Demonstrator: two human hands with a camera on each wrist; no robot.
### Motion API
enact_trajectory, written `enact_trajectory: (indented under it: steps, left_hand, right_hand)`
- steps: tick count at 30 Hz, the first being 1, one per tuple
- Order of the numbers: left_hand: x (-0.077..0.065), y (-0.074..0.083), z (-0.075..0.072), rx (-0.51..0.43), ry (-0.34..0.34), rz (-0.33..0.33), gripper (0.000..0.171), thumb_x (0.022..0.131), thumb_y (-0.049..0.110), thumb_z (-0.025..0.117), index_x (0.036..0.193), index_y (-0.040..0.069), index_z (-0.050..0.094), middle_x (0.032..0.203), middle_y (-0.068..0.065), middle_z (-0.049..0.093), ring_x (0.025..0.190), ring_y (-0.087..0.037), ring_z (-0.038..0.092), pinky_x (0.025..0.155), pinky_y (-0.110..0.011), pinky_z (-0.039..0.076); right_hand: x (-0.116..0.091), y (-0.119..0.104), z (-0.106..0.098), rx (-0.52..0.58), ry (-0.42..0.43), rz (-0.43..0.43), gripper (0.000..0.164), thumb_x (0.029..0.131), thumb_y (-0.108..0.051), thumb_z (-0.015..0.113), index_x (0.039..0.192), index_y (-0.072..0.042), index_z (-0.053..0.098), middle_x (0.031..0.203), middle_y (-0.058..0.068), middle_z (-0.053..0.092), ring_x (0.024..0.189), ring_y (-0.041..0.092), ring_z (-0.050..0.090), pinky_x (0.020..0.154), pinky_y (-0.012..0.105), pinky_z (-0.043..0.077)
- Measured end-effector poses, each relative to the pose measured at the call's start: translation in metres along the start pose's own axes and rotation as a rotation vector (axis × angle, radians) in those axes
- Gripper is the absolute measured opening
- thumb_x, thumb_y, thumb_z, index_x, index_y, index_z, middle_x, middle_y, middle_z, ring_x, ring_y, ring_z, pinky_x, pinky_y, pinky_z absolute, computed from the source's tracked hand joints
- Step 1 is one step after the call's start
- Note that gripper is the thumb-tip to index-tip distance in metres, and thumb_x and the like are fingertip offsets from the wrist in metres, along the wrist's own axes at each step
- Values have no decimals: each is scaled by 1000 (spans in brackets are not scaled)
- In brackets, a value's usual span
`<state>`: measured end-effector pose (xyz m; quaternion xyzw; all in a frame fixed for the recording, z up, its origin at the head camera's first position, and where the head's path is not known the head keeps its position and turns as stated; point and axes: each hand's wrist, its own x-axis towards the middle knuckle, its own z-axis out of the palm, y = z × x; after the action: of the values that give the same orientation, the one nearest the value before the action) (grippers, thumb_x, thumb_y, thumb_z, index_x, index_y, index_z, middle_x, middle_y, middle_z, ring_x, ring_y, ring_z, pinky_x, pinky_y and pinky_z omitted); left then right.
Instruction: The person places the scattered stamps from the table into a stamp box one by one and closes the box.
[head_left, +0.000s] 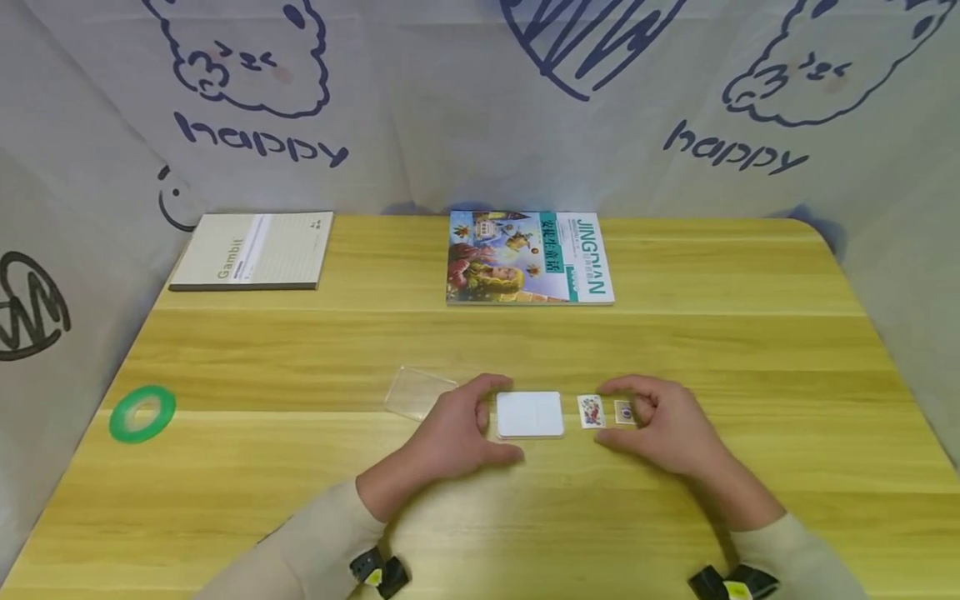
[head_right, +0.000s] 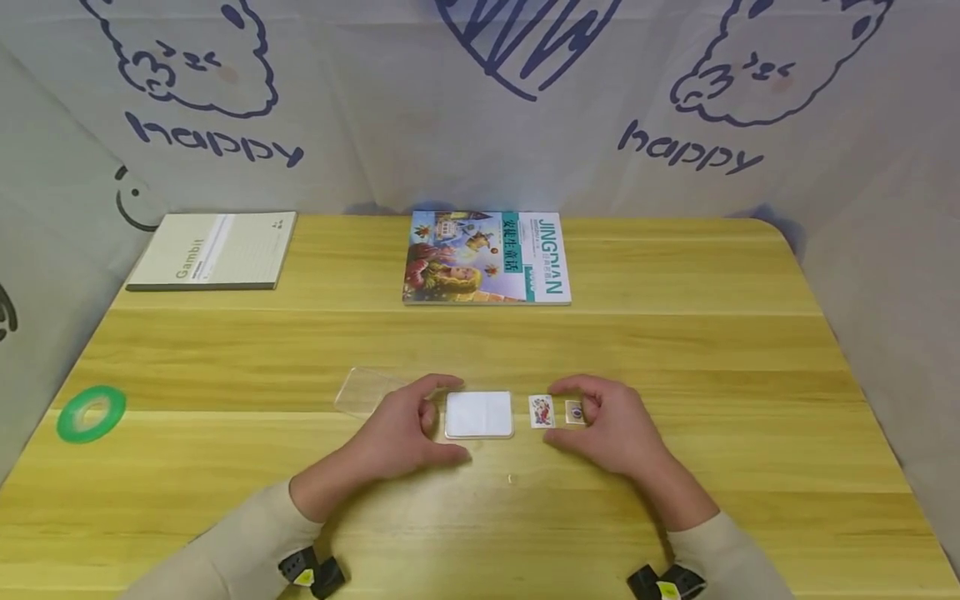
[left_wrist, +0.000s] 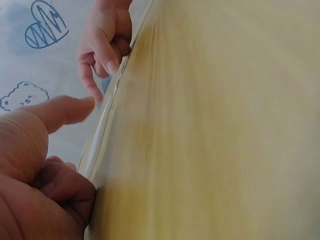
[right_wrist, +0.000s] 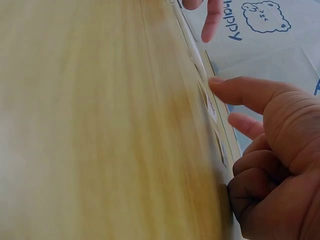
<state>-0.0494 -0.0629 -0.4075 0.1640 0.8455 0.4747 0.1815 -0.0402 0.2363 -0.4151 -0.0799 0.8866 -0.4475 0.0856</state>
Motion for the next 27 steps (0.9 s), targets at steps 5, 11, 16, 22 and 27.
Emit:
enact_trajectory:
  steps: [5, 11, 16, 22, 27]
  left_hand:
    - [-1, 0, 3, -4, 19, -9, 78, 69, 13, 92, 137, 4, 54, 66, 2, 47, 53, -9, 40, 52, -27, 38]
    - [-1, 0, 8, 9, 31, -12, 76, 68, 8, 91, 134, 0, 55, 67, 1, 48, 55, -9, 41, 51, -25, 38]
    - [0, -1, 9, 24, 43, 11, 73, 68, 7, 91, 132, -1, 56, 67, 1, 47, 56, -10, 41, 51, -25, 37]
    - [0, -5, 8, 41, 39, 14, 74, 70, 9, 91, 134, 2, 55, 65, 3, 45, 55, -8, 39, 51, -25, 36]
    - [1, -8, 7, 25, 33, 22, 75, 70, 9, 91, 135, 2, 54, 63, 4, 45, 53, -7, 38, 50, -24, 35]
  right_hand:
    - [2, 0, 2, -44, -18, -33, 49, 69, -20, 93, 112, -12, 72, 55, -9, 26, 50, 6, 24, 49, 26, 29]
    - [3, -2, 2, -101, -47, -37, 46, 71, -21, 92, 112, -11, 71, 57, -9, 27, 52, 7, 28, 60, 29, 37]
    - [3, -3, 1, -106, -59, -20, 46, 72, -21, 92, 112, -11, 71, 58, -9, 28, 52, 8, 29, 60, 29, 37]
    - [3, -2, 1, -97, -64, -26, 45, 72, -22, 92, 111, -11, 71, 57, -9, 28, 52, 8, 29, 62, 29, 38]
    - [4, 1, 2, -89, -65, -43, 41, 73, -21, 91, 108, -12, 71, 57, -9, 28, 51, 7, 28, 61, 29, 39]
